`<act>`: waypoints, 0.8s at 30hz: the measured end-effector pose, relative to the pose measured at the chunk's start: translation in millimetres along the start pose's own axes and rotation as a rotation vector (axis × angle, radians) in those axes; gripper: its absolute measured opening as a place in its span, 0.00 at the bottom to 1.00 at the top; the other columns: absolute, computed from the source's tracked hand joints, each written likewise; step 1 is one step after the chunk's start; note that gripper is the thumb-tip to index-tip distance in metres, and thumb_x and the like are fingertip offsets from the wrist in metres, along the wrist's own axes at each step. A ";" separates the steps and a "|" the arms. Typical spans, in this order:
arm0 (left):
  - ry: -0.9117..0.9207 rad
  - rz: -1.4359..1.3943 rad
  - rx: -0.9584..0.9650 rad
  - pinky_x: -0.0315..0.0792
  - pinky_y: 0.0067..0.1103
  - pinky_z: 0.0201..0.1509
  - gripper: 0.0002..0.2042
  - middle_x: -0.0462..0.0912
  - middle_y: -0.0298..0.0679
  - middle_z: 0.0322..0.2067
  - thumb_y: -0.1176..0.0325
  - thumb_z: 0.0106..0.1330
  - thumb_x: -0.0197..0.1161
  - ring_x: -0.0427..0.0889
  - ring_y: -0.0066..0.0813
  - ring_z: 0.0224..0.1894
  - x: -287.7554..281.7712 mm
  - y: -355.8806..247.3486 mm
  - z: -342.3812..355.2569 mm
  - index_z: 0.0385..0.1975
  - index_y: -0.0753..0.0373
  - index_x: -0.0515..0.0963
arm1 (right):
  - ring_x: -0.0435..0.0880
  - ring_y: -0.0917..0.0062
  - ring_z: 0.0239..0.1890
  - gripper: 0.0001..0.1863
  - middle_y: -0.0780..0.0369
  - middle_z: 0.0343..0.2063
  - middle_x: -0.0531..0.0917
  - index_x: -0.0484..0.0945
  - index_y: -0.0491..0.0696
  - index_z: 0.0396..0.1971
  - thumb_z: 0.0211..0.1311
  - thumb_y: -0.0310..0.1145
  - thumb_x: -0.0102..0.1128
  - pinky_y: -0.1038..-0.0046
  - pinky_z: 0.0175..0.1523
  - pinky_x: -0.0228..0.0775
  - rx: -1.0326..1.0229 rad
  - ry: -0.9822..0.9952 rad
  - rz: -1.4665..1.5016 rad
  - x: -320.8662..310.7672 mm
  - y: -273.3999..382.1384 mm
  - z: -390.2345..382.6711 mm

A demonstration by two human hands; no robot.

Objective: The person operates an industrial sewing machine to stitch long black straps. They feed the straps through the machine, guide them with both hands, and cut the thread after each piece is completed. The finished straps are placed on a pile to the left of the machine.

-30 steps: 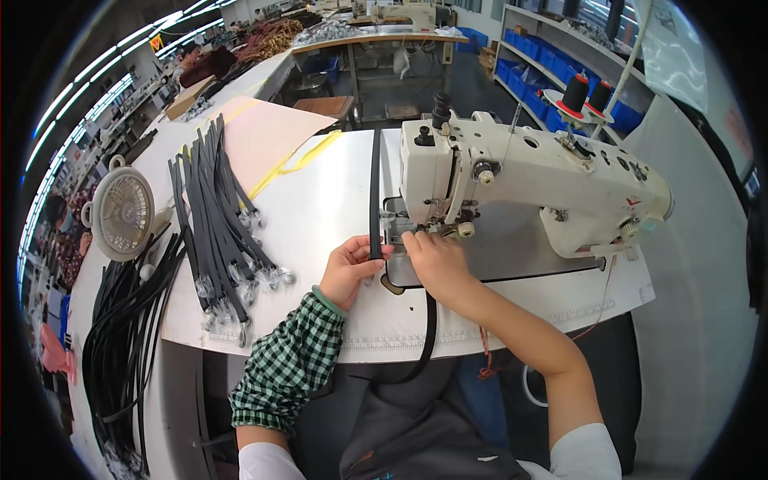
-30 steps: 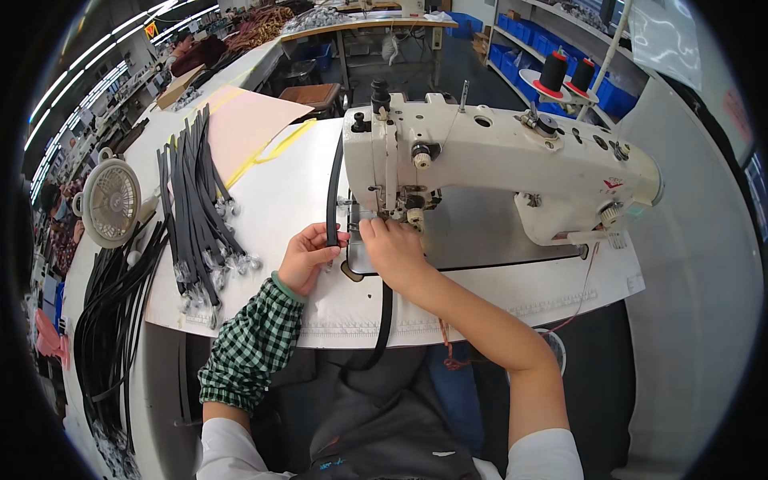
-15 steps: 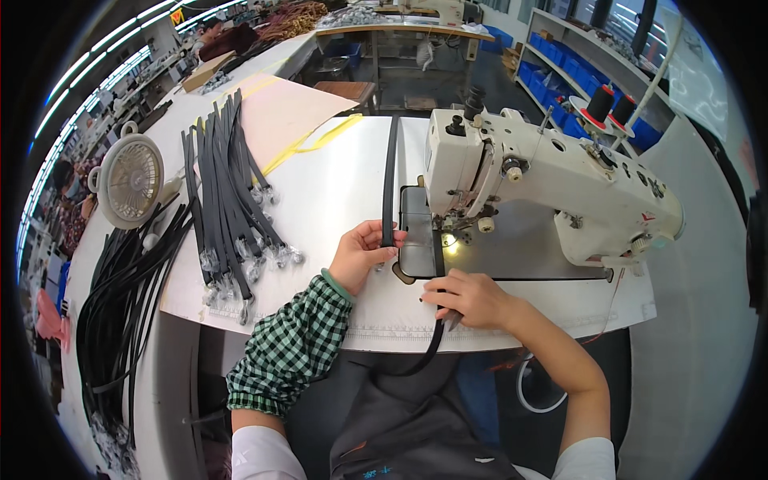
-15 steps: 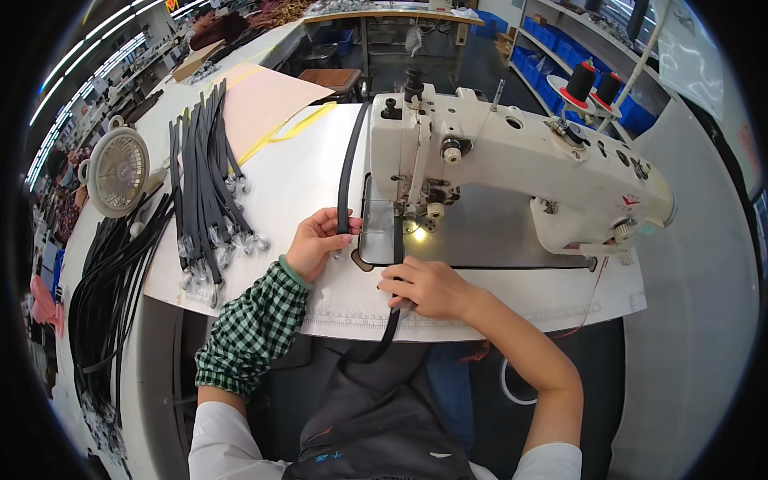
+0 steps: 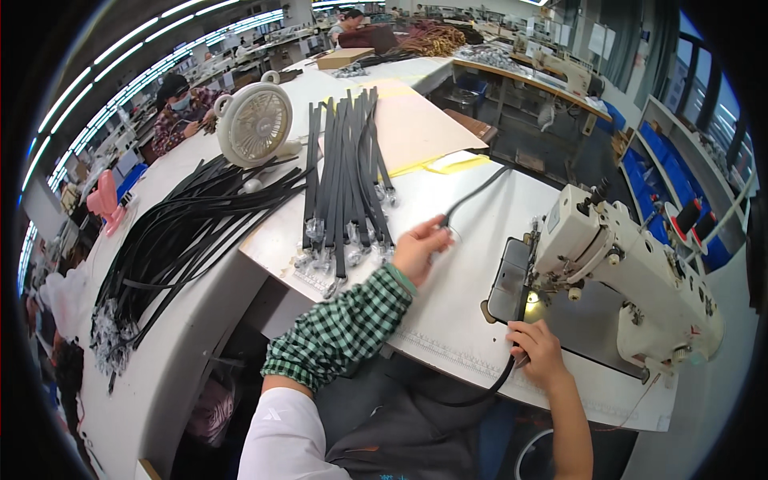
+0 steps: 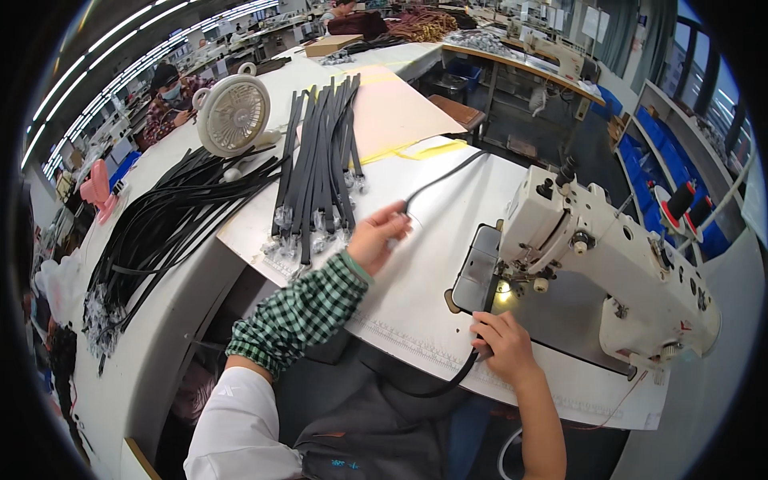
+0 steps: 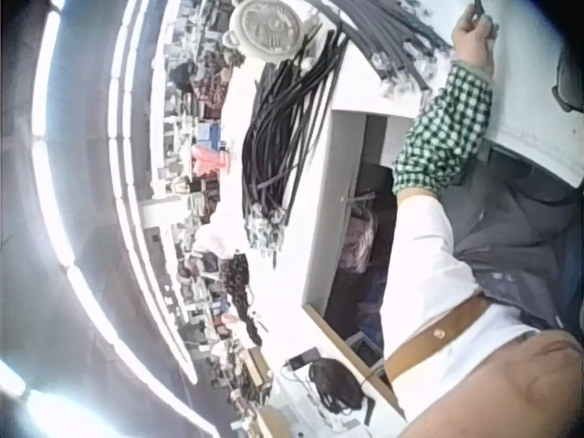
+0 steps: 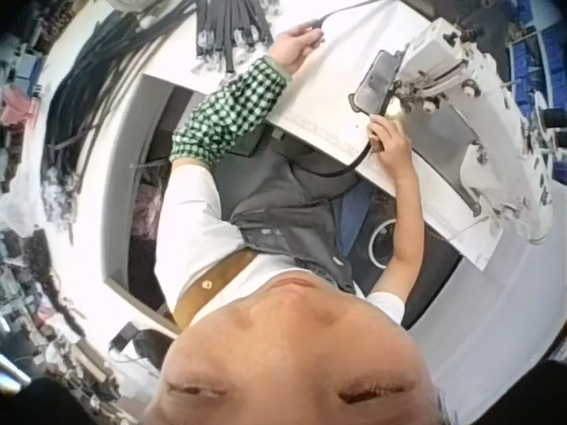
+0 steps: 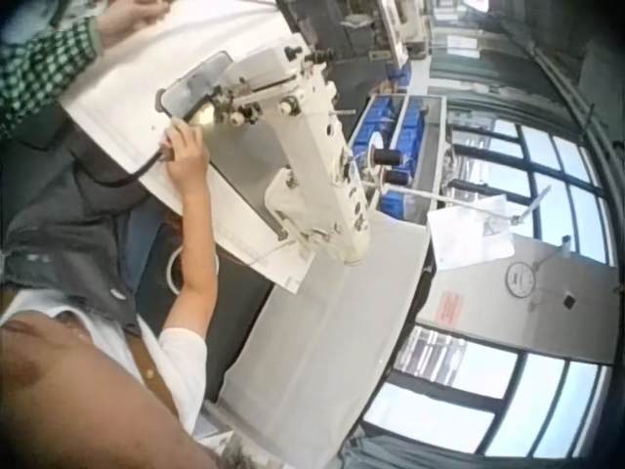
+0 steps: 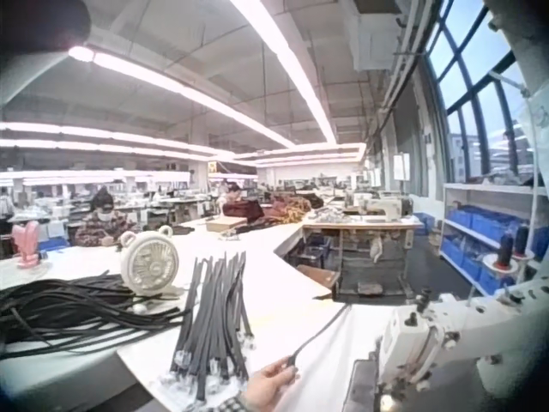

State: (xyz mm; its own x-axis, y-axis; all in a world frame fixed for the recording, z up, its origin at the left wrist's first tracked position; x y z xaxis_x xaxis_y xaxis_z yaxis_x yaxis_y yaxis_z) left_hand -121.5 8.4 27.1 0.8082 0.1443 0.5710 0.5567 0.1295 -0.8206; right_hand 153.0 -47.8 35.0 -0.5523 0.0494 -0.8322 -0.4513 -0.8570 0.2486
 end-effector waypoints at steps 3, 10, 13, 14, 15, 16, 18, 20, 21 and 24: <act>-0.163 -0.065 0.150 0.69 0.15 0.36 0.15 0.75 0.40 0.34 0.75 0.58 0.54 0.74 0.21 0.32 -46.3 -73.2 17.9 0.46 0.67 0.67 | 0.72 0.73 0.29 0.12 0.68 0.36 0.77 0.75 0.49 0.27 0.37 0.27 0.62 0.74 0.32 0.68 -0.005 -0.014 0.002 0.2 -0.3 0.3; -0.357 -0.252 0.780 0.74 0.20 0.37 0.09 0.75 0.45 0.37 0.74 0.60 0.53 0.76 0.30 0.37 -238.1 -308.6 -63.7 0.38 0.71 0.71 | 0.71 0.72 0.28 0.11 0.67 0.35 0.77 0.75 0.49 0.27 0.38 0.27 0.61 0.74 0.32 0.68 -0.006 -0.008 0.032 -0.8 1.1 0.5; -0.658 -0.199 1.292 0.68 0.26 0.48 0.26 0.72 0.53 0.43 0.53 0.60 0.50 0.71 0.38 0.48 -293.5 -375.2 -163.1 0.44 0.76 0.65 | 0.71 0.72 0.28 0.10 0.67 0.35 0.77 0.75 0.49 0.27 0.38 0.27 0.61 0.74 0.32 0.68 -0.023 -0.021 0.022 -0.8 3.5 1.8; -0.580 -0.529 1.348 0.64 0.28 0.52 0.36 0.68 0.54 0.47 0.45 0.58 0.47 0.68 0.41 0.51 -300.0 -372.7 -184.8 0.51 0.77 0.57 | 0.71 0.72 0.28 0.10 0.67 0.35 0.77 0.75 0.49 0.27 0.38 0.27 0.61 0.74 0.32 0.68 -0.018 -0.020 0.003 -1.5 2.8 0.1; -0.761 -0.628 1.411 0.63 0.29 0.52 0.37 0.67 0.54 0.49 0.45 0.59 0.45 0.67 0.42 0.51 -310.6 -378.0 -220.3 0.53 0.77 0.53 | 0.71 0.72 0.28 0.10 0.67 0.35 0.77 0.75 0.48 0.27 0.39 0.27 0.61 0.74 0.32 0.68 -0.028 -0.023 0.022 0.5 3.5 0.5; -0.942 -0.740 1.457 0.63 0.29 0.53 0.38 0.65 0.54 0.50 0.44 0.59 0.43 0.67 0.43 0.52 -319.2 -376.7 -245.4 0.55 0.77 0.49 | 0.71 0.72 0.28 0.10 0.67 0.34 0.77 0.75 0.48 0.26 0.39 0.27 0.61 0.74 0.32 0.68 -0.035 -0.024 0.030 2.3 4.0 0.5; -1.025 -0.612 1.422 0.64 0.28 0.52 0.38 0.64 0.52 0.51 0.44 0.58 0.45 0.67 0.41 0.52 -333.9 -361.0 -260.0 0.58 0.71 0.45 | 0.71 0.72 0.28 0.10 0.67 0.34 0.77 0.75 0.48 0.26 0.38 0.28 0.61 0.74 0.32 0.68 -0.044 -0.027 0.037 3.3 5.7 1.7; -1.016 -0.604 1.259 0.64 0.26 0.53 0.34 0.65 0.50 0.51 0.48 0.60 0.46 0.67 0.37 0.53 -288.5 -322.9 -198.2 0.59 0.65 0.46 | 0.71 0.72 0.28 0.10 0.67 0.34 0.77 0.75 0.48 0.26 0.38 0.28 0.62 0.74 0.32 0.68 -0.024 -0.054 -0.002 -3.2 2.8 -1.6; -0.849 -0.386 1.136 0.64 0.26 0.52 0.31 0.65 0.48 0.51 0.52 0.61 0.46 0.67 0.35 0.52 -300.8 -320.9 -189.7 0.59 0.63 0.47 | 0.71 0.73 0.28 0.10 0.67 0.34 0.77 0.75 0.48 0.25 0.38 0.28 0.62 0.74 0.32 0.68 -0.027 -0.067 0.016 -2.0 4.4 -3.2; -0.355 -0.031 0.636 0.64 0.24 0.52 0.23 0.68 0.43 0.49 0.61 0.64 0.45 0.68 0.31 0.52 -220.6 -244.3 -108.9 0.57 0.63 0.54 | 0.72 0.74 0.29 0.09 0.67 0.34 0.77 0.75 0.48 0.25 0.39 0.29 0.62 0.75 0.31 0.68 -0.034 -0.070 0.027 -2.6 1.6 -3.1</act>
State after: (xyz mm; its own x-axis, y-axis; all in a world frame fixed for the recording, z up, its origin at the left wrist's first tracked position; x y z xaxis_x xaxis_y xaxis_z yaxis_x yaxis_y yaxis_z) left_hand -414.9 -161.9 98.9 0.6228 0.4266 0.6558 0.2720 0.6679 -0.6928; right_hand 155.9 -50.8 36.1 -0.6122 0.0606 -0.7884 -0.4121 -0.8754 0.2527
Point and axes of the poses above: each hand's wrist, its own z-axis towards the middle knuckle, its own x-axis out of the palm, y = z × x, the point moved 2 cm from there along z, towards the middle knuckle
